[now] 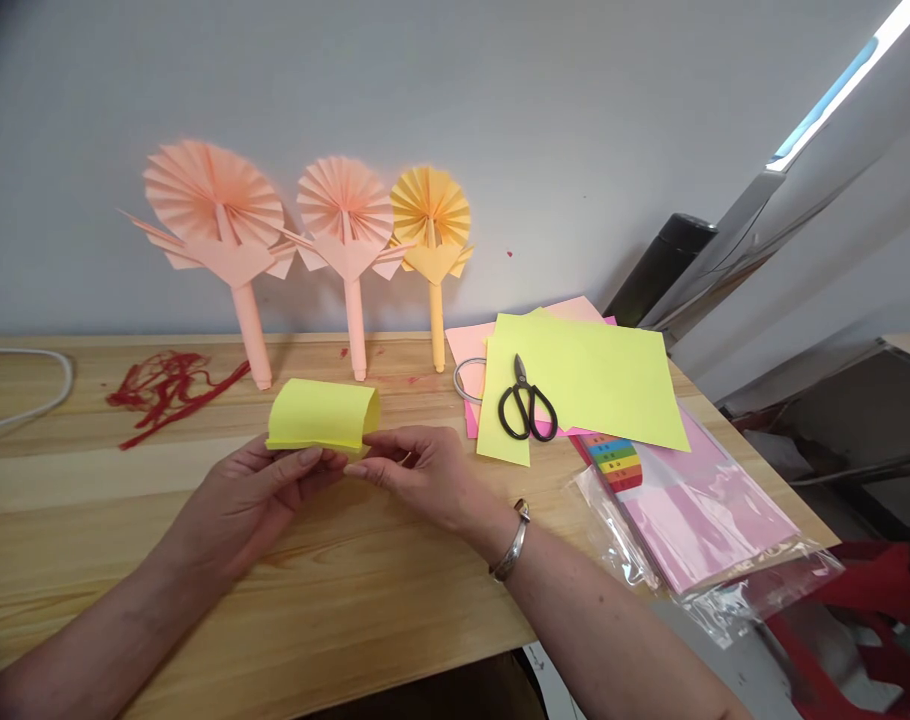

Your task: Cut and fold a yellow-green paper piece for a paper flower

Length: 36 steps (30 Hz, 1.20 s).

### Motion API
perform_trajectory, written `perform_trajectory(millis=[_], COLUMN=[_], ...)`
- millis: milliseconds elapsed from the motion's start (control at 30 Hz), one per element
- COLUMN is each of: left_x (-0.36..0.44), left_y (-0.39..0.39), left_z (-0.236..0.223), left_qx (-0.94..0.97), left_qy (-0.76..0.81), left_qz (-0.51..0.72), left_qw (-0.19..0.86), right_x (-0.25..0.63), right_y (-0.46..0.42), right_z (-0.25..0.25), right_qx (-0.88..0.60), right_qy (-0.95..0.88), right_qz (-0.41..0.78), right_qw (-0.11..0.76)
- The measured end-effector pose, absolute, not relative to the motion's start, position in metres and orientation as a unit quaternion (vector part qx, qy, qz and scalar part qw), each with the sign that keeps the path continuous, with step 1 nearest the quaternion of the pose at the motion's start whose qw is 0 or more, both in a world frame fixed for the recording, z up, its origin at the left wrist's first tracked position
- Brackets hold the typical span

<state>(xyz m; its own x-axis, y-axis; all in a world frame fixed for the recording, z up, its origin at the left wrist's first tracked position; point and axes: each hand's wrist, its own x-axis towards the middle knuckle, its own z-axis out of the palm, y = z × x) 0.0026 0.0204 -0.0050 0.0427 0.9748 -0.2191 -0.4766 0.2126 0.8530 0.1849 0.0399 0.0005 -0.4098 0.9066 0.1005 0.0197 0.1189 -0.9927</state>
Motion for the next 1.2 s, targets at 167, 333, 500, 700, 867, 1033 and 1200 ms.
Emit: perform_trajectory(millis=[167,333,500,700,867,1033,1200], left_x=[0.0045,0.0041,0.0009,-0.0002,-0.0014,-0.0036,-0.0024], left_y=[0.0191,0.0178,0.0164,0.0165,0.0157,0.0172,0.0178], left_z=[-0.0085,-0.0063,-0.0028,-0.002,-0.0022,-0.0071,-0.0058], left_qx=[0.32,0.35,0.387,0.417,0.415,0.409,0.407], left_qy=[0.414,0.422,0.489,0.543,0.546,0.551,0.548], left_qz=[0.541,0.517,0.471,0.431,0.43,0.45,0.454], left_qw=[0.659,0.657,0.624,0.587,0.587,0.572,0.573], right_x=[0.1839,0.1863,0.1911,0.1924,0.1914,0.1883,0.1867], right_y=[0.0403,0.042,0.0442,0.0439,0.0435,0.0442,0.0433], right_z=[0.0011,-0.0019,0.0018,0.0035,0.003,0.0002,-0.0062], right_qx=[-0.385,-0.424,-0.422,-0.415,-0.421,-0.426,-0.388], right_qy=[-0.621,-0.652,-0.679,-0.711,-0.708,-0.632,-0.659], right_qz=[0.541,0.489,0.469,0.445,0.448,0.488,0.451], right_qw=[0.417,0.396,0.375,0.351,0.347,0.425,0.46])
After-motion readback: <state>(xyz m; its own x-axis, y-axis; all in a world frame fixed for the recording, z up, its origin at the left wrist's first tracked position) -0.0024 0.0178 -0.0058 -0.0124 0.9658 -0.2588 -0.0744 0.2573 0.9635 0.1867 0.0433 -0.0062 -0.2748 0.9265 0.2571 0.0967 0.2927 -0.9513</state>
